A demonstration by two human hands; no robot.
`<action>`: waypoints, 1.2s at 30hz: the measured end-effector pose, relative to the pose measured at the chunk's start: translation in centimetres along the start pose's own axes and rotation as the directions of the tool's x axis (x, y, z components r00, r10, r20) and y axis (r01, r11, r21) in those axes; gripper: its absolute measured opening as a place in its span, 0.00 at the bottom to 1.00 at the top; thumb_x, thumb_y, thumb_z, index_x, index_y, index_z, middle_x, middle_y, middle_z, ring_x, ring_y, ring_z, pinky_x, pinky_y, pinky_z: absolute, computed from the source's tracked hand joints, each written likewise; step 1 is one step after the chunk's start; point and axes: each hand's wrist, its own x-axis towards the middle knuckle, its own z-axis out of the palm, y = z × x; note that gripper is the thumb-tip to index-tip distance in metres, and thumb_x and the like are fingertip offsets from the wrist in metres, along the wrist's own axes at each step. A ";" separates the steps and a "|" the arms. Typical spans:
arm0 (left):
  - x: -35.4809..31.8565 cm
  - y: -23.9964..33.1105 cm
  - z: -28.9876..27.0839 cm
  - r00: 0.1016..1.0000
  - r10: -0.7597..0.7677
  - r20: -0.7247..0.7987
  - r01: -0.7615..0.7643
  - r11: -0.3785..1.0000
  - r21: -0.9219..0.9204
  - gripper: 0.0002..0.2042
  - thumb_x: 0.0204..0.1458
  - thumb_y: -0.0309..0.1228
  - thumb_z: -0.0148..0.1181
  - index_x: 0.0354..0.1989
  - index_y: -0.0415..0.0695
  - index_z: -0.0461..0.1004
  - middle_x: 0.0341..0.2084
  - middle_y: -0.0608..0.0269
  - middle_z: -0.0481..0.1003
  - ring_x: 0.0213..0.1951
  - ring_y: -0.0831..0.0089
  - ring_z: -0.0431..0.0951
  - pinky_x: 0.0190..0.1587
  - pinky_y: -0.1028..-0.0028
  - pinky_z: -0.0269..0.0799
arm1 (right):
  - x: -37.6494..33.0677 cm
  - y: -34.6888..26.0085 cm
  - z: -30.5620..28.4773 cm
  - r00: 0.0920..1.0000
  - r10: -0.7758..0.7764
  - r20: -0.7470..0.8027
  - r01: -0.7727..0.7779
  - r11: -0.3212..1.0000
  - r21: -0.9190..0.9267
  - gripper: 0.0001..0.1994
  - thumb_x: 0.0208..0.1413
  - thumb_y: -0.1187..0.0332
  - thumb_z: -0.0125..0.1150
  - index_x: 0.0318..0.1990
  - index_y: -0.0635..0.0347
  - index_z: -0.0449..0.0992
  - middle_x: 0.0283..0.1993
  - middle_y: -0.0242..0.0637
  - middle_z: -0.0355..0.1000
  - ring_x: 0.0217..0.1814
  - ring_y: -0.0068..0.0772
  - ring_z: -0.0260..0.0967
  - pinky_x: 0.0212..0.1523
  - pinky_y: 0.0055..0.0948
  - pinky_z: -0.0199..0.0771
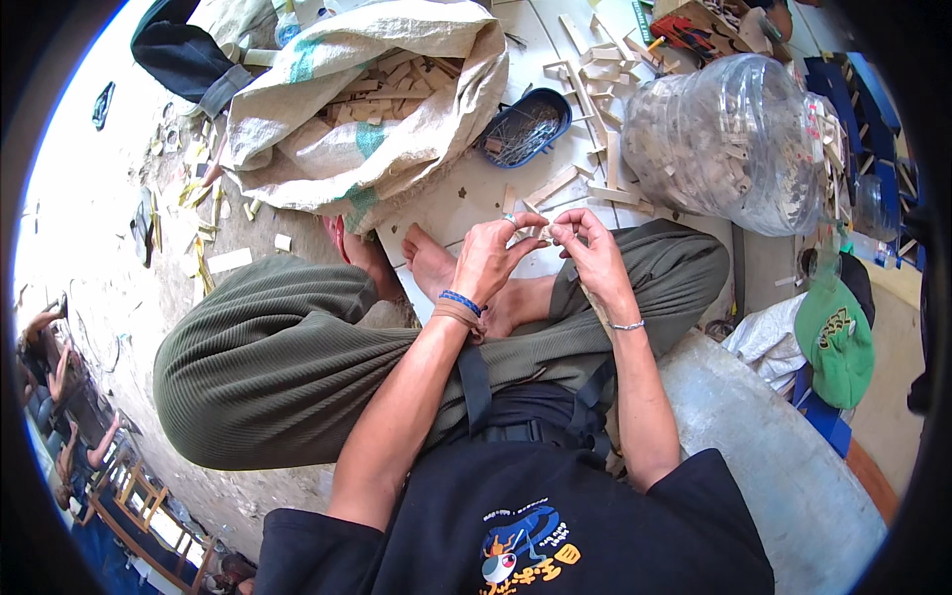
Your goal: The person sits on the floor and repeatedly picks small wooden pieces from a sack, inserts a nail into each piece, and taps the nail with a hammer. The person places the finished pieces into a nearby plastic container.
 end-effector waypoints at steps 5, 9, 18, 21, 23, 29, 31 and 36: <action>0.0 0.0 0.1 1.000 0.003 -0.007 -0.002 0.998 0.059 0.14 0.59 0.34 0.71 0.52 0.46 0.83 0.39 0.52 0.86 0.41 0.56 0.88 0.46 0.64 0.81 | 0.2 0.2 -0.3 1.000 -0.004 0.021 0.005 1.000 -0.004 0.09 0.68 0.65 0.67 0.47 0.60 0.76 0.39 0.26 0.78 0.40 0.15 0.71 0.40 0.22 0.74; 0.1 -0.2 0.1 1.000 -0.013 -0.007 0.013 1.000 0.020 0.14 0.58 0.34 0.71 0.52 0.47 0.84 0.37 0.50 0.86 0.40 0.56 0.88 0.44 0.64 0.81 | 0.3 0.3 -0.4 0.999 0.026 0.025 -0.026 1.000 0.007 0.09 0.68 0.64 0.67 0.47 0.60 0.77 0.39 0.26 0.78 0.40 0.15 0.72 0.40 0.22 0.73; 0.1 -0.2 0.1 1.000 -0.015 -0.003 0.015 1.000 0.019 0.14 0.58 0.35 0.71 0.52 0.48 0.84 0.36 0.51 0.86 0.39 0.57 0.87 0.43 0.63 0.80 | 0.1 -0.2 -0.2 1.000 0.021 0.002 -0.020 0.999 -0.030 0.11 0.69 0.64 0.67 0.48 0.62 0.76 0.39 0.28 0.78 0.39 0.15 0.71 0.39 0.21 0.72; 0.1 -0.1 0.2 1.000 -0.013 0.007 0.013 1.000 0.004 0.16 0.58 0.36 0.72 0.54 0.48 0.82 0.42 0.54 0.86 0.45 0.59 0.87 0.47 0.63 0.80 | 0.1 -0.3 -0.2 1.000 0.023 -0.006 -0.023 0.999 -0.029 0.12 0.68 0.64 0.67 0.48 0.62 0.76 0.39 0.28 0.78 0.39 0.15 0.71 0.39 0.21 0.72; -0.1 0.0 0.3 0.998 0.052 -0.025 -0.054 0.997 -0.051 0.18 0.58 0.37 0.72 0.55 0.47 0.81 0.47 0.57 0.86 0.49 0.60 0.86 0.51 0.63 0.80 | 0.2 -0.2 -0.2 1.000 0.017 -0.010 -0.017 1.000 -0.019 0.12 0.68 0.64 0.67 0.48 0.63 0.76 0.40 0.29 0.78 0.39 0.16 0.71 0.39 0.21 0.72; -0.1 0.0 0.2 0.999 -0.026 0.030 0.028 0.995 -0.099 0.17 0.60 0.39 0.72 0.53 0.46 0.80 0.47 0.63 0.85 0.51 0.63 0.85 0.54 0.61 0.79 | 0.2 0.0 -0.5 1.000 0.004 -0.012 -0.005 0.998 -0.061 0.11 0.69 0.65 0.67 0.49 0.63 0.75 0.39 0.29 0.78 0.38 0.16 0.71 0.39 0.21 0.71; -0.1 0.0 0.2 0.999 -0.041 0.033 0.044 0.994 -0.099 0.16 0.60 0.39 0.71 0.52 0.46 0.81 0.45 0.63 0.86 0.50 0.63 0.86 0.54 0.61 0.79 | 0.2 -0.1 -0.3 1.000 0.007 -0.008 -0.007 0.999 -0.043 0.11 0.69 0.65 0.66 0.48 0.63 0.75 0.39 0.29 0.78 0.38 0.16 0.71 0.39 0.21 0.71; -0.1 0.1 0.2 0.999 -0.047 0.011 0.048 0.991 -0.125 0.13 0.61 0.37 0.70 0.48 0.44 0.82 0.42 0.62 0.86 0.47 0.65 0.86 0.54 0.63 0.79 | 0.1 -0.7 0.1 1.000 0.019 -0.023 -0.020 0.999 -0.037 0.10 0.68 0.65 0.67 0.47 0.61 0.76 0.38 0.28 0.79 0.39 0.16 0.71 0.39 0.21 0.71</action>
